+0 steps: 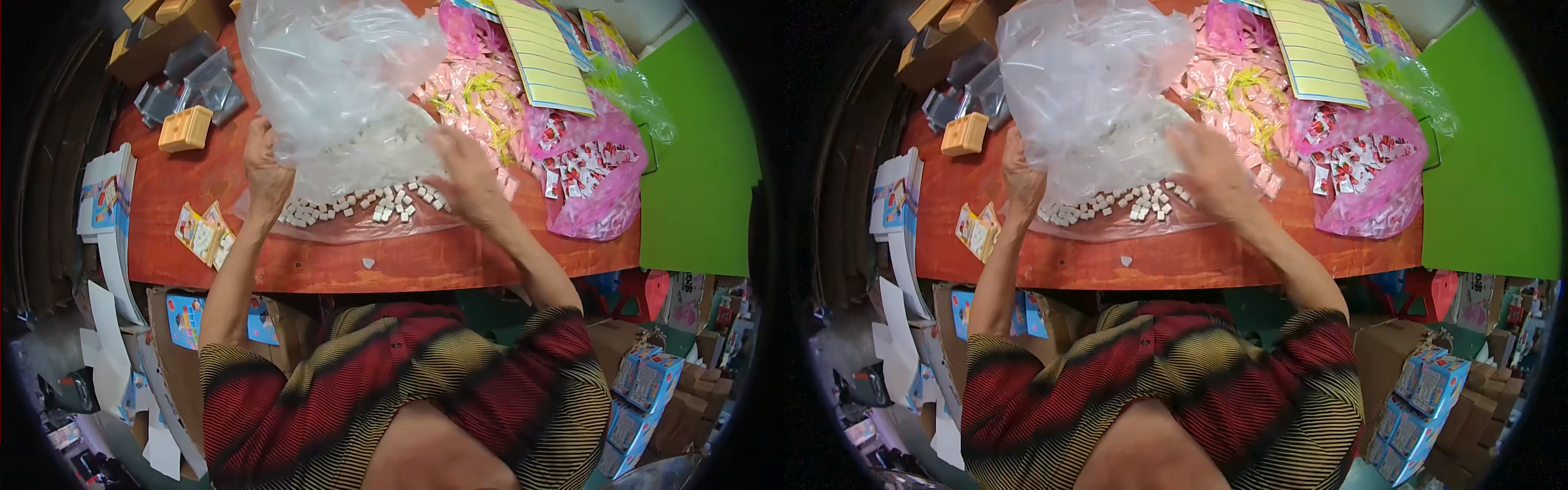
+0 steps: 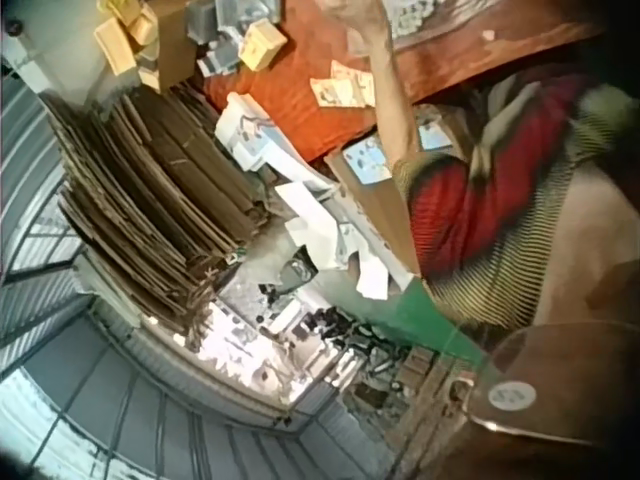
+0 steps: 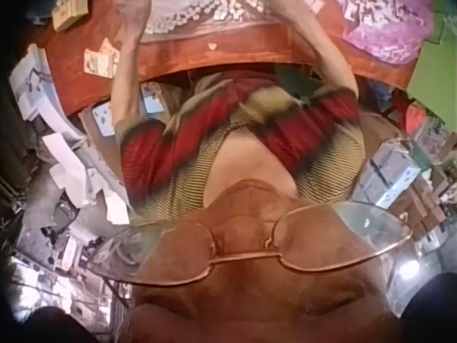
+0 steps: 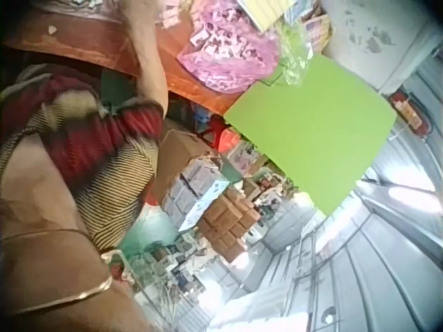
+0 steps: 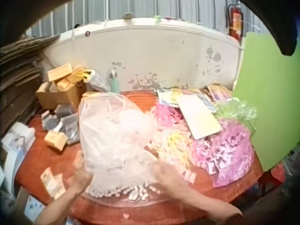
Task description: Packaging small white toy components into individual plastic trays and then into larger boxes.
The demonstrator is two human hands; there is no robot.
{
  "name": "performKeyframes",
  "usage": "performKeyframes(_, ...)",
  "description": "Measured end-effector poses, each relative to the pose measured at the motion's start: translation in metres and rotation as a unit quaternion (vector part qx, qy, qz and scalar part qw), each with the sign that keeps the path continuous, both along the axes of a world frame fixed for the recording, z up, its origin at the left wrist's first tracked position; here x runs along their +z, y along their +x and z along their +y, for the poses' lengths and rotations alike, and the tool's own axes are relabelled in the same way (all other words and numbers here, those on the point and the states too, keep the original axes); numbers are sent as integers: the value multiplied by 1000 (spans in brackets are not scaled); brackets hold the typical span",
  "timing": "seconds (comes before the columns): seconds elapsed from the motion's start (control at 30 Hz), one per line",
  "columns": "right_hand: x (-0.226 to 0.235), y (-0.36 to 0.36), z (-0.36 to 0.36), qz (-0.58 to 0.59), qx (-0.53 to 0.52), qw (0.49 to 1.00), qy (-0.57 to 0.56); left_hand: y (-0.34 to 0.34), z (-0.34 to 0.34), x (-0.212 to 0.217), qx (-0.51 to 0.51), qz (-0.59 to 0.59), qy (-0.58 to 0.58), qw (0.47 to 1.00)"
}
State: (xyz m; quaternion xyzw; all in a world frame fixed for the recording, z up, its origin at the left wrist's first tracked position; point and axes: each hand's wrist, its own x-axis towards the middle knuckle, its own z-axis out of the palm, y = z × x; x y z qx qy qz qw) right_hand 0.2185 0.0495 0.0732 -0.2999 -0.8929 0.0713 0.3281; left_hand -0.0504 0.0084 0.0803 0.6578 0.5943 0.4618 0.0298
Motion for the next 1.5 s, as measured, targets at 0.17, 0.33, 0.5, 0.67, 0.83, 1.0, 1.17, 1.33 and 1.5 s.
performKeyframes(0.17, -23, 65, -6, -193, -237, 939, -156, 12, -27, 5, -39, -47, 20, 998)
performKeyframes(0.33, -52, 73, -10, -95, -239, 959, -117, 11, -40, -3, -24, -94, -20, 995)
performKeyframes(0.5, -47, 66, 4, -43, -239, 936, -256, 20, -53, -6, -2, -54, -29, 998)
performKeyframes(0.67, -27, 48, 26, 138, -142, 861, -469, 29, -68, -25, -49, 46, -24, 997)
performKeyframes(0.83, -9, 15, 49, 297, -49, 699, -649, 30, -69, -29, -56, 89, -42, 994)
performKeyframes(1.0, -2, -21, 58, 485, -7, 575, -659, 27, -70, -36, -57, 142, -36, 988)
performKeyframes(1.17, 1, -37, 60, 560, 25, 524, -641, 34, -79, -41, -75, 143, -105, 981)
performKeyframes(1.33, -4, -38, 59, 560, 76, 562, -605, 41, -80, -57, -11, 243, -140, 960)
performKeyframes(1.5, 14, -43, 28, 187, -72, 962, -185, 33, -61, -62, 24, 305, 5, 952)
